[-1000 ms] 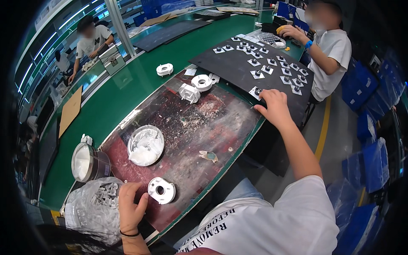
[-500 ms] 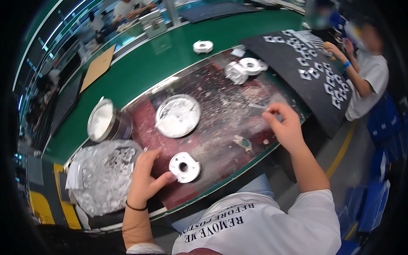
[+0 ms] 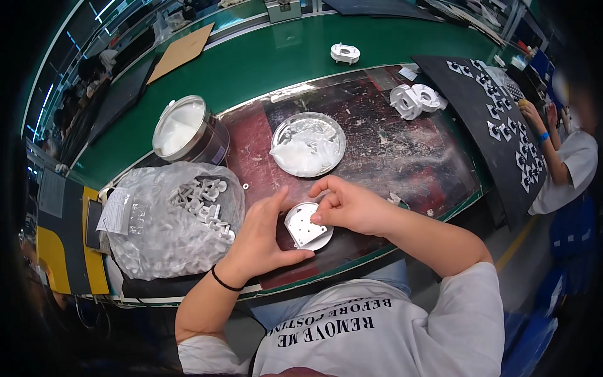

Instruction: The person assembles small white plastic components by hand at a factory workstation. They repeatedly pick a base piece, insert a small cylindrical peg into a central hole, and place the finished unit on a black mat. The process is repetitive and involves handling multiple identical parts from a plastic bag.

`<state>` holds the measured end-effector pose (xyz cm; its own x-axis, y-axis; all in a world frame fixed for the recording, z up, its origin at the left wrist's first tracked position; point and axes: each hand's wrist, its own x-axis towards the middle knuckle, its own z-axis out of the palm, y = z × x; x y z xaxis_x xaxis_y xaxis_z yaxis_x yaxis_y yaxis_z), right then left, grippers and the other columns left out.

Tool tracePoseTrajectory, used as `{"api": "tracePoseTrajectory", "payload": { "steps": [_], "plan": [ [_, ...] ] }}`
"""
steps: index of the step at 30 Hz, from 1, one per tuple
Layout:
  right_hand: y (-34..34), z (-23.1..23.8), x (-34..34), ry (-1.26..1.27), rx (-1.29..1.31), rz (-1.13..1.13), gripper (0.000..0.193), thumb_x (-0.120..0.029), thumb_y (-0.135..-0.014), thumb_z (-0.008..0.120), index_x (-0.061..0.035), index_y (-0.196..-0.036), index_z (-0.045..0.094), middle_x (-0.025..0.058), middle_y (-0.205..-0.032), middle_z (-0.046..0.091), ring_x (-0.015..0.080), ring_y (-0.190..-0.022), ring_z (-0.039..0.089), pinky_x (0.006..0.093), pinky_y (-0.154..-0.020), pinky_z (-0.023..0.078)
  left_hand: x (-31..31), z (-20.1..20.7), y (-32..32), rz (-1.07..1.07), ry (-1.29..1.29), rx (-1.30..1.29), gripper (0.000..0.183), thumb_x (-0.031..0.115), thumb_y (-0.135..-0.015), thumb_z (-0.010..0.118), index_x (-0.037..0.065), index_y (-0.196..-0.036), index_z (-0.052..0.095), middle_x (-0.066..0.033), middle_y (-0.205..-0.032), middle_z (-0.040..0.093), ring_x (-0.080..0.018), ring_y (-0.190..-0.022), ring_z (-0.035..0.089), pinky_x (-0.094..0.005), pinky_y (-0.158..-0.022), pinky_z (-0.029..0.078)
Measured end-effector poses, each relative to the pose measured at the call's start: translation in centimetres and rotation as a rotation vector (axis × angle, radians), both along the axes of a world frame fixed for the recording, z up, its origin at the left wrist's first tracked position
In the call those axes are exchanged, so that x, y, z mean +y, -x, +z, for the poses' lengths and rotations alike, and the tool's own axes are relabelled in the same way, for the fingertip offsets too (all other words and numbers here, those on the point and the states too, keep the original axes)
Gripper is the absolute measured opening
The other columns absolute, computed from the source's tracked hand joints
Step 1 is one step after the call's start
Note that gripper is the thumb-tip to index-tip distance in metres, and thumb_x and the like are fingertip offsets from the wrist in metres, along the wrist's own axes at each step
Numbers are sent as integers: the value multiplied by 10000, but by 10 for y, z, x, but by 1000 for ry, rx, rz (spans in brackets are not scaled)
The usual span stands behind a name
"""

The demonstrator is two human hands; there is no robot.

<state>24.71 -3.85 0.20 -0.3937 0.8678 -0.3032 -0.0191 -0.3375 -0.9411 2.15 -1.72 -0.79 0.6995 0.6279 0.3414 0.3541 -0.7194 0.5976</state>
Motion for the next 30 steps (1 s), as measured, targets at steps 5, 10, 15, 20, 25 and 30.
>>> {"api": "tracePoseTrajectory", "payload": {
  "steps": [5, 10, 15, 20, 25, 30],
  "plan": [
    [1, 0, 0, 13, -53, -5, 418, -77, -835, 670, -13, -1169, 428, 12, -782, 582, 46, -727, 531, 193, -647, 421, -1, -4, 0, 0, 11, -13, 1158, 265, -577, 841, 61, -1446, 104, -142, -1157, 562, -332, -1058, 525, -438, -916, 366],
    [1, 3, 1, 10, -48, -21, 381, -57, -834, 661, -19, -1133, 428, 7, -767, 575, 40, -713, 521, 185, -627, 412, 0, -4, 1, -10, 24, -30, 1165, 242, -574, 834, 68, -1451, 87, -140, -1153, 562, -331, -1048, 525, -444, -910, 368],
    [1, 4, 3, -7, -50, 7, 373, -53, -830, 663, -23, -1114, 424, 9, -756, 574, 35, -689, 513, 182, -604, 401, 0, -6, 0, -9, 26, -92, 1052, 263, -572, 819, 35, -1410, 227, -131, -1134, 544, -325, -1015, 505, -436, -897, 378],
    [0, 6, 6, 3, -76, 40, 368, -52, -825, 666, -23, -1102, 424, 7, -735, 570, 33, -669, 507, 183, -591, 393, 0, -5, 0, -9, 30, -89, 1052, 257, -573, 819, 42, -1412, 222, -126, -1138, 545, -322, -1014, 506, -435, -898, 379],
    [0, 11, 9, -20, -138, 78, 370, -58, -817, 670, -21, -1092, 425, 1, -707, 559, 35, -650, 490, 196, -575, 376, 0, -6, -1, -14, 27, -92, 1050, 255, -576, 817, 46, -1413, 220, -119, -1147, 545, -317, -1011, 507, -432, -895, 381],
    [0, 15, 12, -35, -168, 121, 369, -66, -815, 666, -17, -1088, 422, 0, -686, 551, 43, -635, 480, 211, -566, 367, -1, -5, -1, -11, 33, -94, 1055, 251, -576, 816, 56, -1417, 212, -113, -1153, 546, -312, -1020, 505, -429, -900, 378]
  ]
}}
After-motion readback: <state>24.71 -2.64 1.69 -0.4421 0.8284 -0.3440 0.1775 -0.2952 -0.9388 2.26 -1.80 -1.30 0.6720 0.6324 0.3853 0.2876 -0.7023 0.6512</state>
